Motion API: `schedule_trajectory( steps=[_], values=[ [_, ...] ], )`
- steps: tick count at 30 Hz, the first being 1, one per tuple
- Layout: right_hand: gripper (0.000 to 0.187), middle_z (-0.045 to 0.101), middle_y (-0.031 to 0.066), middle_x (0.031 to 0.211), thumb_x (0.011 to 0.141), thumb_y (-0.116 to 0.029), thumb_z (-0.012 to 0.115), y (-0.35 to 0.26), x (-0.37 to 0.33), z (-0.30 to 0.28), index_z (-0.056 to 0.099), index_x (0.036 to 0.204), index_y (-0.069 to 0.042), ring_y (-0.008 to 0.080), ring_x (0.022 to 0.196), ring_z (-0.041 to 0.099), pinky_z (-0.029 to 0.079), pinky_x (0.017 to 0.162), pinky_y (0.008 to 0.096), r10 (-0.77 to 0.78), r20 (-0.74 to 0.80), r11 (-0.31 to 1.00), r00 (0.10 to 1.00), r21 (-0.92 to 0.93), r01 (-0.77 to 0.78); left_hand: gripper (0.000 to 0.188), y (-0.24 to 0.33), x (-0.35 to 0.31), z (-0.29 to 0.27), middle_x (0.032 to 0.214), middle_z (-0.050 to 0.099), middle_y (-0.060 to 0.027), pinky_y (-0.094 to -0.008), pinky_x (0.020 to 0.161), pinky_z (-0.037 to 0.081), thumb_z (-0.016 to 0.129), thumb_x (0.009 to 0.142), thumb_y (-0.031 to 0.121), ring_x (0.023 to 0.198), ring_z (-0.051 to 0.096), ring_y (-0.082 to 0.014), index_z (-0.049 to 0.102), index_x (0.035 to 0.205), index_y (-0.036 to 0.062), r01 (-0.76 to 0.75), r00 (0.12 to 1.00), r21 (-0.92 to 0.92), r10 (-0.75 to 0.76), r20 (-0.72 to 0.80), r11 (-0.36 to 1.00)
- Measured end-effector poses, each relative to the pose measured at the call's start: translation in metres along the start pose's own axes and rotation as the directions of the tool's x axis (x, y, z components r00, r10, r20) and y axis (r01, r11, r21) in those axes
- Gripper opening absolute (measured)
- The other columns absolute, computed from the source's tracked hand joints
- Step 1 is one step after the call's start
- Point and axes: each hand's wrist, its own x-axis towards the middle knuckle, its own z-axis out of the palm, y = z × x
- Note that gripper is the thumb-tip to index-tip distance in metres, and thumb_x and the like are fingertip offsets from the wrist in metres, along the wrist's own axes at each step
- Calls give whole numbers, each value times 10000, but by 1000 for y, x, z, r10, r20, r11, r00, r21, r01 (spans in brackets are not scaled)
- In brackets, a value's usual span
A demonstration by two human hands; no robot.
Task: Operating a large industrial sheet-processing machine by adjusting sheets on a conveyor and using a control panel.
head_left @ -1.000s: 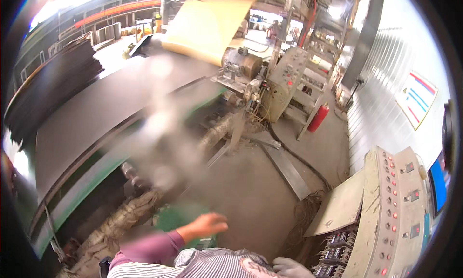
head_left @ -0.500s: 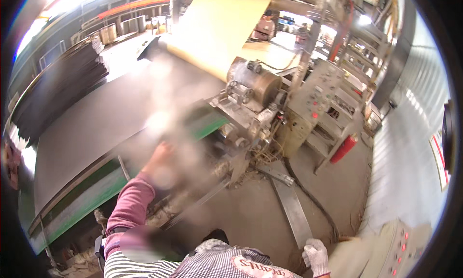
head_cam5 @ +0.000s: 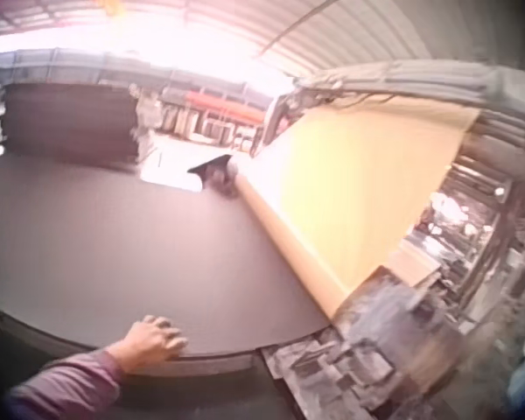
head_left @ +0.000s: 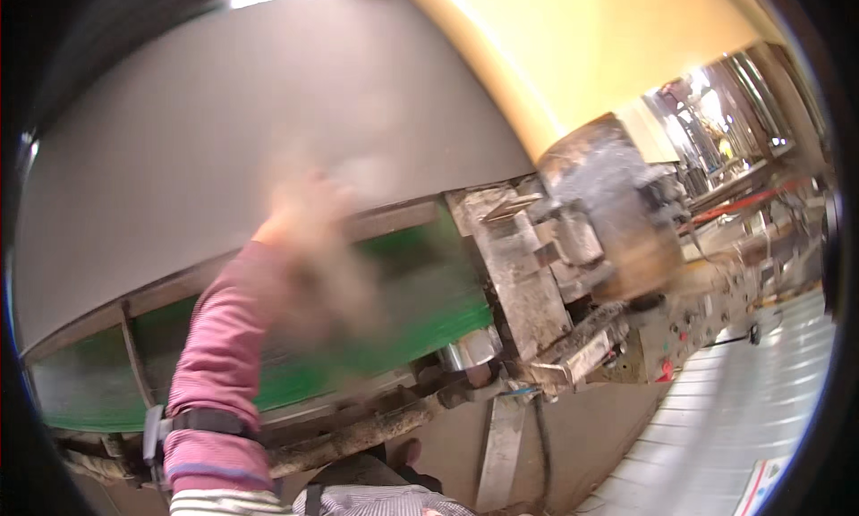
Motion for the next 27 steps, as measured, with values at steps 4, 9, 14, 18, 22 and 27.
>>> schedule_trajectory(
  steps=[4, 9, 14, 18, 22, 27],
  values=[
    [258, 648, 144, 816, 817, -264, 559, -32, 11, -29, 633, 938, -49, 297, 780, 616, 481, 703, 392, 95, 116, 989, 989, -125, -81, 284, -10, 2, 19, 1145, 562, -56, -396, 859, 410, 498, 861, 309, 1041, 499, -269, 624, 1073, 169, 56, 998, -9, -56, -42, 998],
    [179, 629, 120, 746, 795, -173, 531, -62, 43, -68, 653, 852, -55, 266, 663, 610, 495, 580, 381, -77, 240, 828, 968, -525, 196, 283, -4, 22, 59, 1123, 571, -63, -413, 894, 389, 506, 860, 331, 1069, 493, -281, 632, 1033, 146, -42, 932, -337, -85, -353, 941],
    [190, 640, 170, 864, 777, -185, 538, -75, 92, -106, 656, 780, -36, 339, 828, 615, 512, 684, 430, -159, 19, 908, 987, -391, 154, 125, -37, 1, 59, 1167, 575, -100, -456, 941, 371, 496, 837, 96, 1115, 497, -327, 551, 933, 37, -292, 836, 125, 317, -449, 948],
    [275, 630, 184, 973, 822, -296, 522, -37, 90, -136, 657, 936, -84, 355, 866, 611, 498, 764, 416, -96, -510, 992, 855, 21, 125, 245, -31, 24, 74, 1202, 524, -129, -422, 958, 353, 403, 935, 162, 1140, 450, -318, 526, 1112, 46, -95, 976, -176, 57, -210, 980],
    [294, 615, 180, 809, 810, -326, 562, -12, 102, -215, 630, 832, -40, 360, 763, 598, 470, 687, 440, 57, -678, 983, 733, 168, 78, 362, 30, 62, 43, 1243, 490, -153, -428, 972, 334, 387, 953, 281, 1151, 426, -337, 503, 1232, 81, -48, 993, -285, 16, -114, 957],
    [231, 601, 189, 787, 815, -271, 578, 30, 160, -326, 593, 853, -44, 368, 783, 585, 471, 693, 446, 163, -893, 967, 420, 229, 110, 454, 58, 101, 43, 1237, 472, -164, -431, 977, 310, 366, 956, 362, 1162, 433, -310, 454, 1323, 110, 46, 996, -198, -29, 87, 979]
  ],
)
